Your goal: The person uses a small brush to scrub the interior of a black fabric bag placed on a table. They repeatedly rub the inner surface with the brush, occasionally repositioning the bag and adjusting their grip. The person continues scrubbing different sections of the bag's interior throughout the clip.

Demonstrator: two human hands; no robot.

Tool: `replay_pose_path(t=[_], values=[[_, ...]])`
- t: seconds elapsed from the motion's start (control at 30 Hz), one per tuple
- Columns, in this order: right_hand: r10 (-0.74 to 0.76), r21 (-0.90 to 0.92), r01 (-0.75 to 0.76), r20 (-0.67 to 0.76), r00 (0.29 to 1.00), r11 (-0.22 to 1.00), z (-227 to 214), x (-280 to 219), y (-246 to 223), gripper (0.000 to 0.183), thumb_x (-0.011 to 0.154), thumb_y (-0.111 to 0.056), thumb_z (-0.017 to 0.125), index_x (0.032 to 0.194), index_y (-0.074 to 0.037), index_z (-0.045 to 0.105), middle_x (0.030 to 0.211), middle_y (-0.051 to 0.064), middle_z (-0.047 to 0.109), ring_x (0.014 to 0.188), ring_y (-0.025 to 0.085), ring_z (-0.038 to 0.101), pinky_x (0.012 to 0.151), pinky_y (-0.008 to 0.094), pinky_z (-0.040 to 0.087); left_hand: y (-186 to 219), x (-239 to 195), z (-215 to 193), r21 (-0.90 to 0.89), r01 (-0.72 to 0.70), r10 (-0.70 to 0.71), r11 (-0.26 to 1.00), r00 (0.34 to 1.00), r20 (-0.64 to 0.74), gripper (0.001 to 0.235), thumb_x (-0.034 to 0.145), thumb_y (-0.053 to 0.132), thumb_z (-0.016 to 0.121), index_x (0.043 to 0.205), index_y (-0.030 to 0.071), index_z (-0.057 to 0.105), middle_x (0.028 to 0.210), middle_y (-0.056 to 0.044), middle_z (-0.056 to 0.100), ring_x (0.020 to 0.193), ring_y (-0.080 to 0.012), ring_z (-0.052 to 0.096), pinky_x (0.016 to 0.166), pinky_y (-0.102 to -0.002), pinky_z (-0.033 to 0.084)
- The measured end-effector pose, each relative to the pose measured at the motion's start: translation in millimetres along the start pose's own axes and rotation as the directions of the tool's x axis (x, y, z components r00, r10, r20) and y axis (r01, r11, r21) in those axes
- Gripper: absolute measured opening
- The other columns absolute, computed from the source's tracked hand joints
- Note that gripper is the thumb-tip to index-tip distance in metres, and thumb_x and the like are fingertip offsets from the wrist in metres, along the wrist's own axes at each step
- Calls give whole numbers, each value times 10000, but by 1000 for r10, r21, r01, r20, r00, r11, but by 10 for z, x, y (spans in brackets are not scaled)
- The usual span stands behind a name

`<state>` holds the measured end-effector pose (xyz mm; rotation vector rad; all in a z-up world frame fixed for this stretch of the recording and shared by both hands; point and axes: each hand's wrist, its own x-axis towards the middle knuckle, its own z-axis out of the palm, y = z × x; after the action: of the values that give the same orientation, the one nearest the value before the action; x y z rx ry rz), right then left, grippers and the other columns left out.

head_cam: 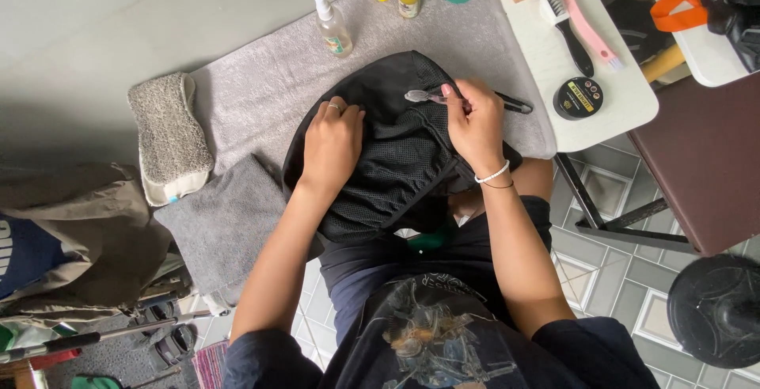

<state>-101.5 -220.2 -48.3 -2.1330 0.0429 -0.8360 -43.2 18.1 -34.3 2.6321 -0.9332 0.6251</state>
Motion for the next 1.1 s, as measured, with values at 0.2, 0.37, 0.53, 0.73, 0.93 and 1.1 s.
replay_pose_path(t=[0.2, 0.37, 0.53, 0.73, 0.93, 1.1], values=[[29, 79, -24, -60, 998, 997, 50, -35, 114, 145, 1029, -30, 660, 916, -15, 750, 697, 189, 624, 674, 384, 664, 588, 368, 487, -104, -201, 42, 210, 10, -30, 978, 996, 88, 107, 859, 131, 777, 781, 67, 739, 804, -74, 641, 742, -217, 648, 631, -284, 545], [34, 89, -29, -53, 998, 996, 49, -36, 118, 144, 1037, -31, 656, 928, -5, 746, 708, 194, 629, 692, 383, 672, 596, 370, 488, -173, -347, -80, 247, 32, -66, 969, 990, 128, 120, 843, 170, 789, 760, 94, 747, 804, -48, 651, 739, -199, 649, 636, -287, 536], [28, 57, -25, -54, 998, 998, 39, -22, 112, 146, 1034, -44, 666, 917, 0, 742, 689, 199, 607, 670, 396, 658, 586, 368, 479, -106, -348, -367, 202, 3, -23, 979, 995, 98, 171, 904, 239, 763, 798, 108, 733, 833, -60, 654, 781, -223, 657, 704, -319, 519], [23, 9, -23, -22, 999, 1000, 50, -60, 131, 144, 1041, -64, 691, 920, -18, 755, 687, 175, 623, 664, 379, 664, 587, 362, 490, 24, -447, -429, 70, -78, 73, 995, 995, 64, 168, 1010, 261, 672, 913, 137, 731, 868, -18, 599, 840, -201, 620, 769, -315, 459], [10, -25, -10, -1, 1000, 1000, 12, -46, 41, 177, 1056, -86, 676, 906, -9, 730, 675, 195, 602, 644, 412, 635, 579, 384, 484, 156, -511, -536, 35, -15, 6, 999, 972, 235, 436, 982, 409, 653, 1206, 35, 665, 1187, -129, 593, 1120, -292, 589, 927, -386, 473], [-4, -52, 3, -21, 1000, 999, 32, -19, 43, 173, 1058, -98, 667, 922, -18, 738, 682, 191, 600, 638, 410, 633, 573, 386, 484, 58, -501, -499, 13, -7, 4, 1000, 974, 226, 292, 958, 242, 616, 1132, 41, 738, 996, -103, 650, 928, -272, 648, 779, -344, 503]])
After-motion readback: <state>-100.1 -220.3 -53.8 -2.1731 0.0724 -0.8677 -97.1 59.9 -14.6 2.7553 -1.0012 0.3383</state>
